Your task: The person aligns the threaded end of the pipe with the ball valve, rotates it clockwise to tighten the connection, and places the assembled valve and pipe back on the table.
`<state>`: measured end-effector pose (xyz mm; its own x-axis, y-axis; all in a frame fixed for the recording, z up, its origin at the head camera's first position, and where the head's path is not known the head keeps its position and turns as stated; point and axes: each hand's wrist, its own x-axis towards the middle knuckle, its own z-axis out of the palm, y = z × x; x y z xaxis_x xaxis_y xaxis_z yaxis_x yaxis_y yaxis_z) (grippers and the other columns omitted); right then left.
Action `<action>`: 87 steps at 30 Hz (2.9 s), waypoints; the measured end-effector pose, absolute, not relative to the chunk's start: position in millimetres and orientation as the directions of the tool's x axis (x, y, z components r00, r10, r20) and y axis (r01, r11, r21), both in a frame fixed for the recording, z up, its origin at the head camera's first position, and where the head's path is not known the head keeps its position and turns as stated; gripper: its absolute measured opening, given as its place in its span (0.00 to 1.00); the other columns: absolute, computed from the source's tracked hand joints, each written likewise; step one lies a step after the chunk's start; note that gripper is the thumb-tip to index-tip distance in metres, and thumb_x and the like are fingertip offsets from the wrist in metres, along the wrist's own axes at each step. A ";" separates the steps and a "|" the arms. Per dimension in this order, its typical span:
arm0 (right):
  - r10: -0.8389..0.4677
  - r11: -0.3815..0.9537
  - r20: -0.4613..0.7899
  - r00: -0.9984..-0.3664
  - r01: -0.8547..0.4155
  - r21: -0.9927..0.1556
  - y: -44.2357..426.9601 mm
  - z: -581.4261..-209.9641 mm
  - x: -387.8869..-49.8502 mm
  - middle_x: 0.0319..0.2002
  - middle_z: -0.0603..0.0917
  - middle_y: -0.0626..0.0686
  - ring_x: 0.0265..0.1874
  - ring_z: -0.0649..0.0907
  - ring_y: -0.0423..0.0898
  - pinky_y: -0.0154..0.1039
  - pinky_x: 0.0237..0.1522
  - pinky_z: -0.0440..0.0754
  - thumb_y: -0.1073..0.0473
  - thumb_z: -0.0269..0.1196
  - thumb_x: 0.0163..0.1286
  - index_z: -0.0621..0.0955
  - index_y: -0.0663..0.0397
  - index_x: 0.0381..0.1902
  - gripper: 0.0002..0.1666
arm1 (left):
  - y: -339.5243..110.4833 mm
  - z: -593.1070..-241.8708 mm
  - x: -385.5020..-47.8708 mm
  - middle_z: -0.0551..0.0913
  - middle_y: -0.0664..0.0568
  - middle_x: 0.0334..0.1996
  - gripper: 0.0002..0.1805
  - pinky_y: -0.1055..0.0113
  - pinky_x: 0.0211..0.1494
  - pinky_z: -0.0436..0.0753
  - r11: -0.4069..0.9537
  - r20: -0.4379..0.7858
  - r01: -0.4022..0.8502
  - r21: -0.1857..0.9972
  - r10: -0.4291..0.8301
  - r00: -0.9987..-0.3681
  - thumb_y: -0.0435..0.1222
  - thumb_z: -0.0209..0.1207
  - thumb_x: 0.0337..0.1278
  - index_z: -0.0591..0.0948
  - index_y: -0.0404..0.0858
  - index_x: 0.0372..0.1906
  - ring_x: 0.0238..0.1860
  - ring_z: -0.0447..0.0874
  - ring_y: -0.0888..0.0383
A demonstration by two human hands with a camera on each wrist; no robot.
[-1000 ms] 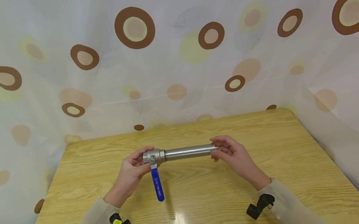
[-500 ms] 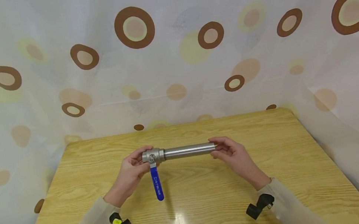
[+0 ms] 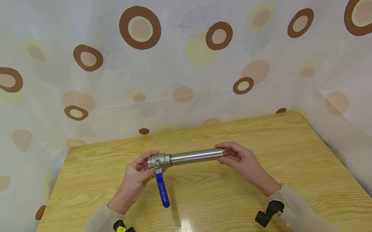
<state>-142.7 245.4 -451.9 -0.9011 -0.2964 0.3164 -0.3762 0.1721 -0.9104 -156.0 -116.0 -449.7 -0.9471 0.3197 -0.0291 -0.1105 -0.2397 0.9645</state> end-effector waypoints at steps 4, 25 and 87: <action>-0.283 0.191 0.317 -0.905 -0.377 -0.906 245.4 -452.3 -142.8 0.46 0.87 0.40 0.42 0.88 0.37 0.32 0.44 0.88 0.72 0.62 0.74 0.75 0.72 0.65 0.23 | -116.0 -449.3 -155.8 0.78 0.42 0.67 0.32 0.65 0.58 0.85 -0.232 -0.040 -0.118 0.965 0.318 -0.947 0.19 0.58 0.57 0.75 0.30 0.69 0.61 0.80 0.52; -0.264 0.204 0.323 -0.909 -0.380 -0.902 244.5 -452.5 -141.6 0.47 0.87 0.40 0.42 0.88 0.41 0.33 0.44 0.88 0.71 0.61 0.75 0.77 0.68 0.66 0.22 | -115.5 -446.9 -155.4 0.78 0.42 0.66 0.31 0.66 0.59 0.85 -0.253 -0.027 -0.115 0.961 0.325 -0.945 0.19 0.58 0.57 0.76 0.31 0.68 0.61 0.80 0.52; -0.307 0.099 0.323 -0.895 -0.368 -0.925 241.0 -452.0 -142.1 0.58 0.81 0.45 0.50 0.85 0.37 0.32 0.50 0.87 0.75 0.62 0.73 0.73 0.65 0.70 0.28 | -115.2 -450.7 -155.2 0.81 0.44 0.65 0.28 0.61 0.61 0.85 -0.270 -0.029 -0.119 0.955 0.316 -0.948 0.18 0.59 0.57 0.80 0.36 0.64 0.61 0.81 0.51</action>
